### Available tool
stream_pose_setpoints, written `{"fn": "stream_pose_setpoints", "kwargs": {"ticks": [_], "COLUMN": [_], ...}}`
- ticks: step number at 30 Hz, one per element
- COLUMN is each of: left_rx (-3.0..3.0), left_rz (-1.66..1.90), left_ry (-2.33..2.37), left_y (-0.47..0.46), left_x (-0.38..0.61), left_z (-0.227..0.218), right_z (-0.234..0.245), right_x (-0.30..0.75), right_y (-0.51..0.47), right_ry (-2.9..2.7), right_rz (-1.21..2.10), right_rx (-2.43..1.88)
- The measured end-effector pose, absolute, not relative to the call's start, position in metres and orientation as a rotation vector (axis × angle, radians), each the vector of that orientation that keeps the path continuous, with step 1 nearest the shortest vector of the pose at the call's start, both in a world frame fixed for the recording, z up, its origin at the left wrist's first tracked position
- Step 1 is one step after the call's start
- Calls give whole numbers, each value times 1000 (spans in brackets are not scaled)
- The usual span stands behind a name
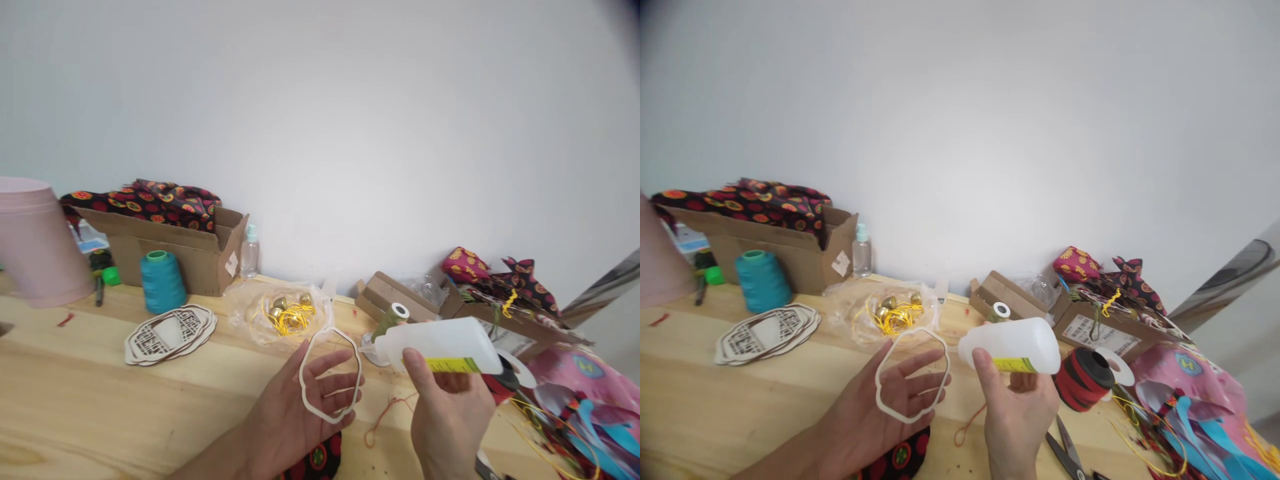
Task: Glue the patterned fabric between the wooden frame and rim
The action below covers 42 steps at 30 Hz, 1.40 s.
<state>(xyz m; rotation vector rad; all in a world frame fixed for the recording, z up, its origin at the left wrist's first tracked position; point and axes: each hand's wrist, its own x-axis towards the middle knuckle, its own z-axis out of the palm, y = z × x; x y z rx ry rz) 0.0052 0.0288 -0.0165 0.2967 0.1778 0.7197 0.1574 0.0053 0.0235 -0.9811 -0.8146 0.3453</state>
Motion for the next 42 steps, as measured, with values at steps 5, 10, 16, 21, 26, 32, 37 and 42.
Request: {"fn": "stream_pose_setpoints", "kwargs": {"ticks": [5,10,16,21,26,32,37,42], "left_rx": [297,292,283,282,282,265,255,254], "left_rz": [716,716,721,718,724,735,754,755], "left_ry": [183,170,170,168,177,188,203,199], "left_y": [29,29,29,29,28,30,29,28], "left_x": [5,5,4,4,4,4,5,4], "left_z": [-15,-16,-16,-15,-14,-15,-17,-16], "right_z": [22,21,21,21,21,19,20,20], "right_x": [158,157,157,157,156,157,157,156], "right_y": [6,6,6,6,5,7,7,7], "right_ry": [-805,-834,-838,-819,-815,-794,-767,-738], "right_rz": [352,348,372,356,387,368,330,294], "right_rx": [-1006,-1011,-1005,-986,-967,-949,-922,-904]}}
